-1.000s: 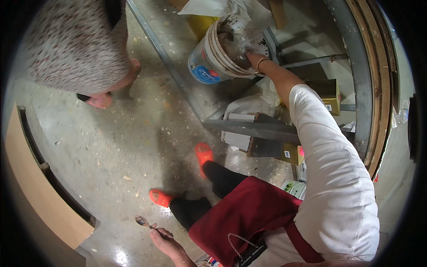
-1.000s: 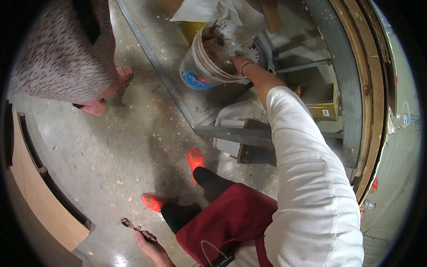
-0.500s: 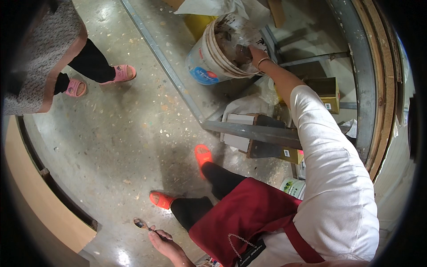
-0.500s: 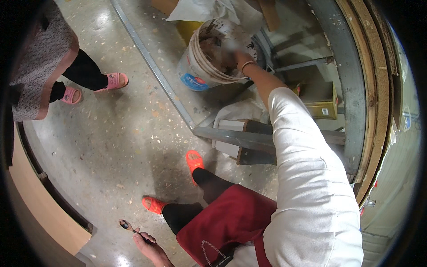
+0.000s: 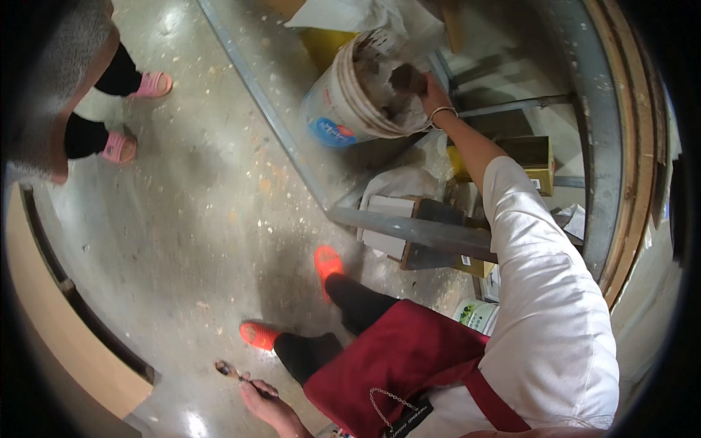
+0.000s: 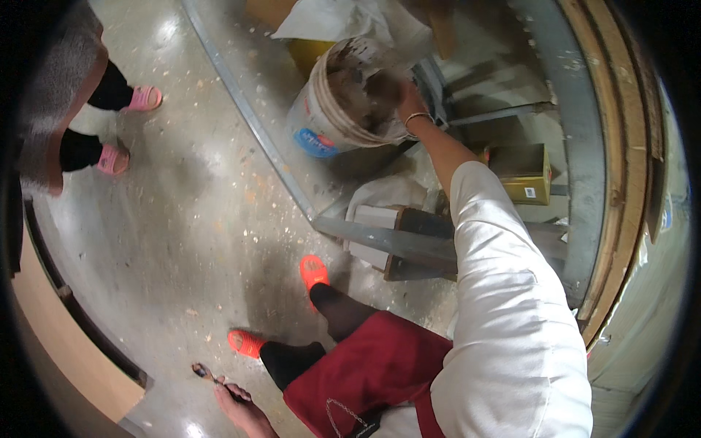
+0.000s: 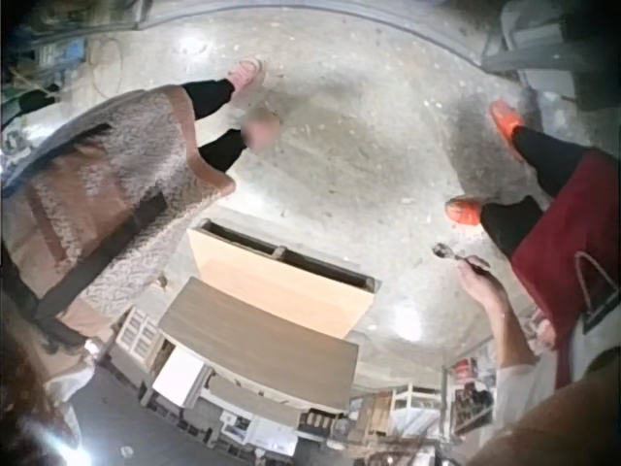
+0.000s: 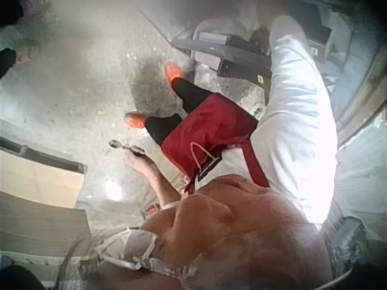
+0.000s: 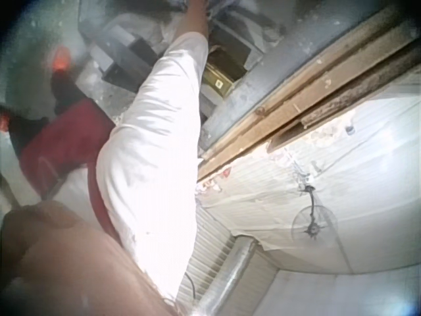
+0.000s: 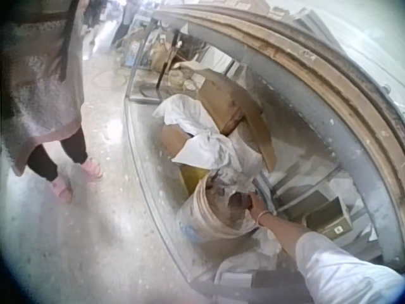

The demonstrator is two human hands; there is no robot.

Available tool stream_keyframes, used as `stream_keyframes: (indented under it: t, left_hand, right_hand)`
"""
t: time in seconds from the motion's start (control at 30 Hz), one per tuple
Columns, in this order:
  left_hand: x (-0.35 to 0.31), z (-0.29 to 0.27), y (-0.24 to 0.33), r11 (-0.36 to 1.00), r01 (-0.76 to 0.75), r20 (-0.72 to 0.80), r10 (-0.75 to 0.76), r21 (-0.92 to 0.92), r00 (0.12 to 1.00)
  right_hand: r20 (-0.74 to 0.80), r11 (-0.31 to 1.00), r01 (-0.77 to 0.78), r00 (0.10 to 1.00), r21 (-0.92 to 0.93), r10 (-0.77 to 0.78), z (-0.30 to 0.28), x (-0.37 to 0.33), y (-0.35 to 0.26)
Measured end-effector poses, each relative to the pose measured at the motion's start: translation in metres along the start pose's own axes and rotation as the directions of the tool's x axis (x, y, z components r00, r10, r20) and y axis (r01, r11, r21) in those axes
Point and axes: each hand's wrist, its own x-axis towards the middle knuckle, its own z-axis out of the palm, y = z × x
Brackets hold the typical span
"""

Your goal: The person scoops a brown powder from a plastic bag into a small container using a spoon. They then stir the mixture inside the container with the spoon. The person briefly walks to a bucket to pour out the contents before returning to the table.

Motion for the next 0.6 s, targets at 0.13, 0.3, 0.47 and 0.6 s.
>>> stream_keyframes:
  t: [0.13,0.3,0.47,0.6]
  left_hand:
    - [0.009,0.002,-0.003,0.993,0.099,-0.021,-0.100,-0.066,0.995]
    - [0.003,-0.004,0.007,0.994,0.021,0.042,-0.017,-0.111,0.999]
    - [-0.006,-0.004,0.014,0.976,0.058,0.087,-0.040,-0.209,0.995]
    - [-0.014,-0.014,0.031,0.940,0.124,0.140,-0.083,-0.317,0.987]
  right_hand:
    - [0.154,0.995,0.010,0.988,-0.104,0.006,0.016,0.022,0.040]
    - [0.548,0.815,0.432,0.818,-0.385,-0.174,0.042,0.020,0.065]
    - [0.639,0.840,0.192,0.738,-0.507,0.217,0.034,0.034,0.056]
    - [0.239,0.864,-0.240,0.897,-0.443,0.372,0.002,0.017,0.031]
